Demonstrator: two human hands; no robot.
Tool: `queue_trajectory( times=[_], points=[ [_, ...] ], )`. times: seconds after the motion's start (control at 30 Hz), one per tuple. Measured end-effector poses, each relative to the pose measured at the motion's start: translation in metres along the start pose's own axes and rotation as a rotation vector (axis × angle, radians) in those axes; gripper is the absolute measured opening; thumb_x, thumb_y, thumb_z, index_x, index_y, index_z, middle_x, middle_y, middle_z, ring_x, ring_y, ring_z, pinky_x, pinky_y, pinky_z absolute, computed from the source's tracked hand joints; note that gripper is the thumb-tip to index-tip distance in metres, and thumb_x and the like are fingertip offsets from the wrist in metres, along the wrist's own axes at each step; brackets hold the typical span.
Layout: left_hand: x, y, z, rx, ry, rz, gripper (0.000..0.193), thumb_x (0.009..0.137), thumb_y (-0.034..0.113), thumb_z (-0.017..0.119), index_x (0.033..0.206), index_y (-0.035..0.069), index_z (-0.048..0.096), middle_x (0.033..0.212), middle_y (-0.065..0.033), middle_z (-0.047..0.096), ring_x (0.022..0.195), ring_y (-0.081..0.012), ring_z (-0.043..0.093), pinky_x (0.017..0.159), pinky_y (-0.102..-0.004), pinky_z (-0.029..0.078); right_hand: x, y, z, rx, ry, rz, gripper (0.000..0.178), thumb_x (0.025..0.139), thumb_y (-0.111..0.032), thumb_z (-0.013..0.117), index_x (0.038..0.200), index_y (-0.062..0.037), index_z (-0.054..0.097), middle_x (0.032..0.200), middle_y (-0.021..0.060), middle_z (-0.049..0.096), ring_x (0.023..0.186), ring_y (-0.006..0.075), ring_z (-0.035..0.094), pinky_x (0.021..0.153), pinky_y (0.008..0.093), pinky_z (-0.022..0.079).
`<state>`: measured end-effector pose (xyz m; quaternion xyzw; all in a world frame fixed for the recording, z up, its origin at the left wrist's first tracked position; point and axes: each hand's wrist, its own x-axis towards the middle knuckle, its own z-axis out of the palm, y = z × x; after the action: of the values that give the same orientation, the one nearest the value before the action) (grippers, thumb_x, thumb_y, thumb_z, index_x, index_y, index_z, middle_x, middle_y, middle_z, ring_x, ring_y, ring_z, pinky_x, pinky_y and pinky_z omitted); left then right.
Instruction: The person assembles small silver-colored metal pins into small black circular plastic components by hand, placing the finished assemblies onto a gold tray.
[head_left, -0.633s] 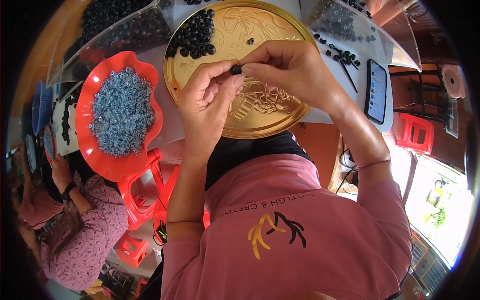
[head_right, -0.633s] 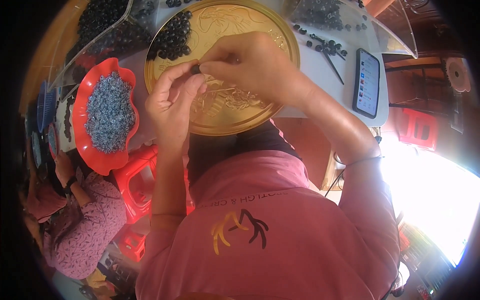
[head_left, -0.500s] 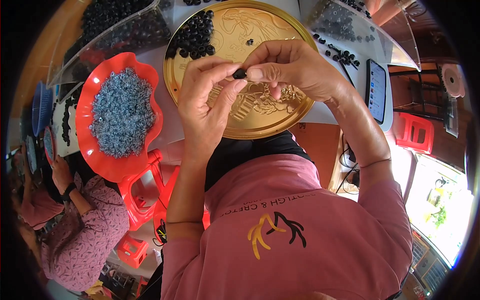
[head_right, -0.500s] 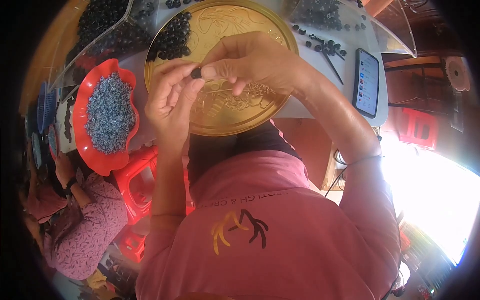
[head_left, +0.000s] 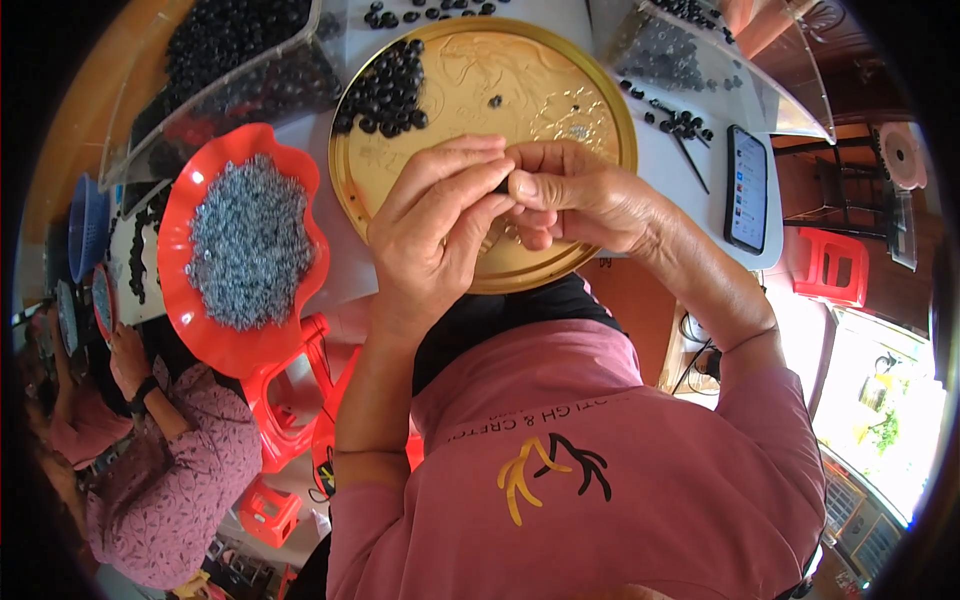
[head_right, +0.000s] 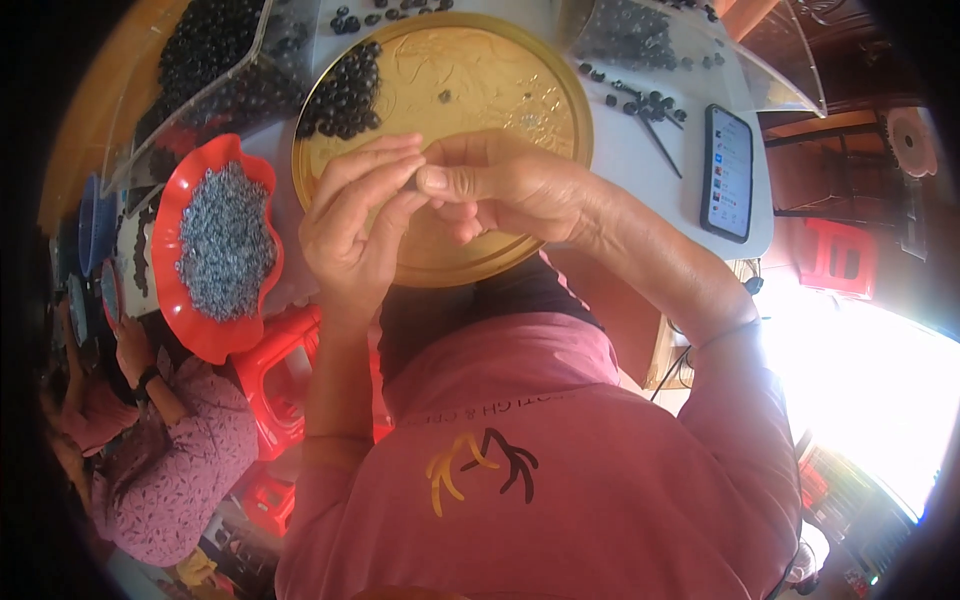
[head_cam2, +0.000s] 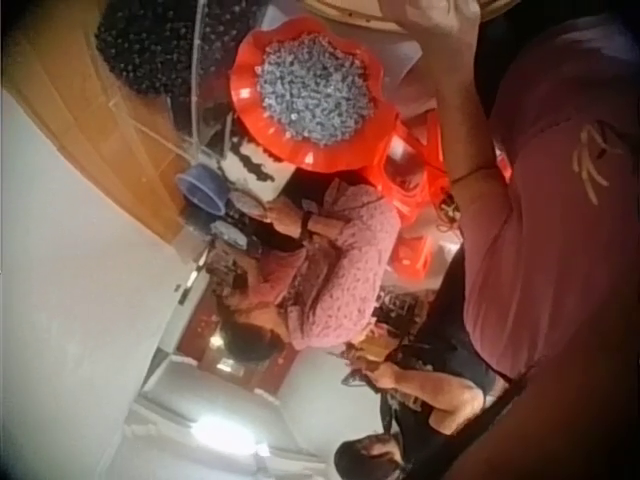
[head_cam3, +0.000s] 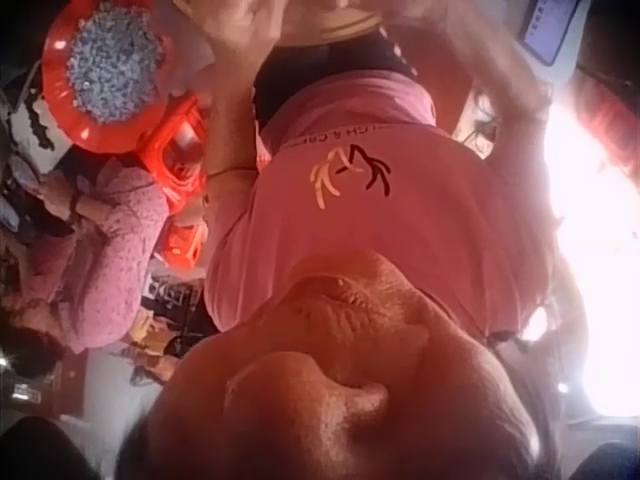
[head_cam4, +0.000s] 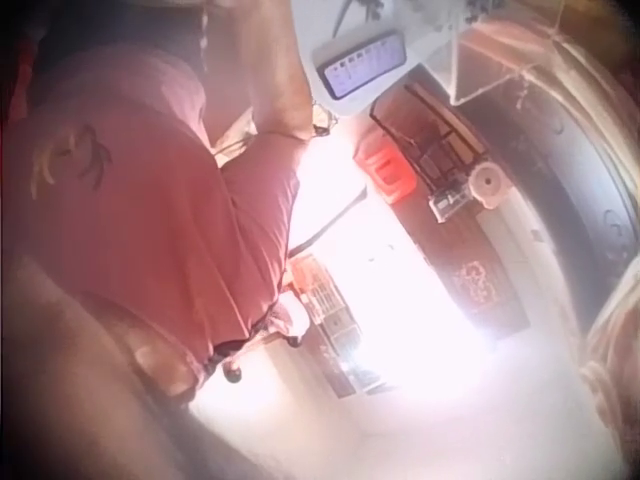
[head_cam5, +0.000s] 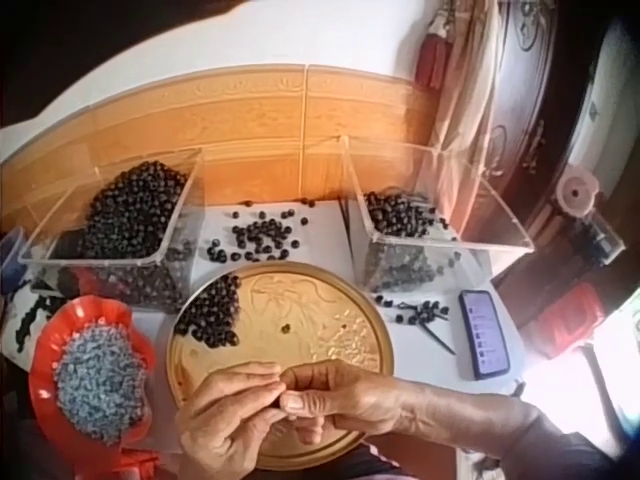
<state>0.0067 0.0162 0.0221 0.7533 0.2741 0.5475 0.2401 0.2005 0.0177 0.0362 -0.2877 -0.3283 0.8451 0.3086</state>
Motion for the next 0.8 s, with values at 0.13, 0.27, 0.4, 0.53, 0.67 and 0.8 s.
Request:
queue_trajectory(
  times=[0.13,0.27,0.4,0.53,0.67,0.8],
  points=[
    [-0.004,-0.007,0.005,-0.025,-0.005,-0.022,0.033,0.079,-0.007,0.074,0.112,-0.002,0.069,0.111,-0.0151,0.067,0.11,-0.0304,0.066,0.091,-0.0375,0.055,-0.012,-0.019,0.006,-0.193,0.104,-0.003,0.035,0.093,-0.029,0.072,0.108,0.0014,0.064,0.082,0.0018,0.06,0.071,0.008,0.056,0.062,0.0253,0.05],
    [-0.009,-0.003,0.004,-0.006,0.061,-0.141,0.039,0.081,-0.006,0.073,0.119,0.0,0.066,0.124,-0.0153,0.062,0.116,-0.0294,0.062,0.095,-0.0357,0.052,-0.027,-0.061,0.012,-0.756,0.354,-0.299,0.031,0.092,-0.025,0.072,0.112,-0.0014,0.07,0.095,0.0039,0.069,0.072,0.0076,0.061,0.063,0.0239,0.052],
    [-0.019,-0.012,-0.005,-0.021,0.081,-0.276,0.037,0.084,-0.005,0.07,0.121,-0.001,0.065,0.124,-0.0148,0.063,0.111,-0.0249,0.063,0.092,-0.0327,0.052,-0.047,-0.136,-0.027,-1.378,0.705,-0.786,0.023,0.095,-0.017,0.068,0.117,-0.0104,0.073,0.089,-0.0018,0.071,0.066,0.0012,0.054,0.061,0.0185,0.045],
    [-0.02,-0.009,-0.004,-0.107,0.04,-0.362,0.032,0.087,-0.005,0.068,0.119,-0.001,0.065,0.121,-0.0142,0.064,0.106,-0.021,0.064,0.09,-0.0311,0.053,-0.056,-0.19,-0.037,-1.578,1.064,-0.911,0.03,0.09,-0.009,0.072,0.117,0.0034,0.067,0.08,-0.0005,0.061,0.068,0.0055,0.053,0.06,0.0211,0.044],
    [-0.021,-0.009,-0.004,-0.111,0.032,-0.385,0.029,0.088,-0.005,0.067,0.116,-0.002,0.066,0.118,-0.014,0.065,0.102,-0.0209,0.066,0.088,-0.0306,0.053,-0.037,-0.169,-0.006,-1.505,1.018,-0.927,0.027,0.089,-0.008,0.072,0.113,0.0036,0.069,0.079,0.0011,0.061,0.066,0.0063,0.053,0.057,0.0218,0.044],
    [-0.025,-0.008,-0.007,-0.088,0.014,-0.398,0.023,0.089,-0.004,0.066,0.112,-0.002,0.067,0.113,-0.014,0.067,0.099,-0.0207,0.067,0.086,-0.03,0.053,0.016,-0.119,-0.018,-1.714,0.428,-1.026,0.017,0.094,-0.013,0.069,0.109,-0.0042,0.072,0.088,0.0014,0.07,0.071,0.0073,0.058,0.063,0.0246,0.048]
  ],
)
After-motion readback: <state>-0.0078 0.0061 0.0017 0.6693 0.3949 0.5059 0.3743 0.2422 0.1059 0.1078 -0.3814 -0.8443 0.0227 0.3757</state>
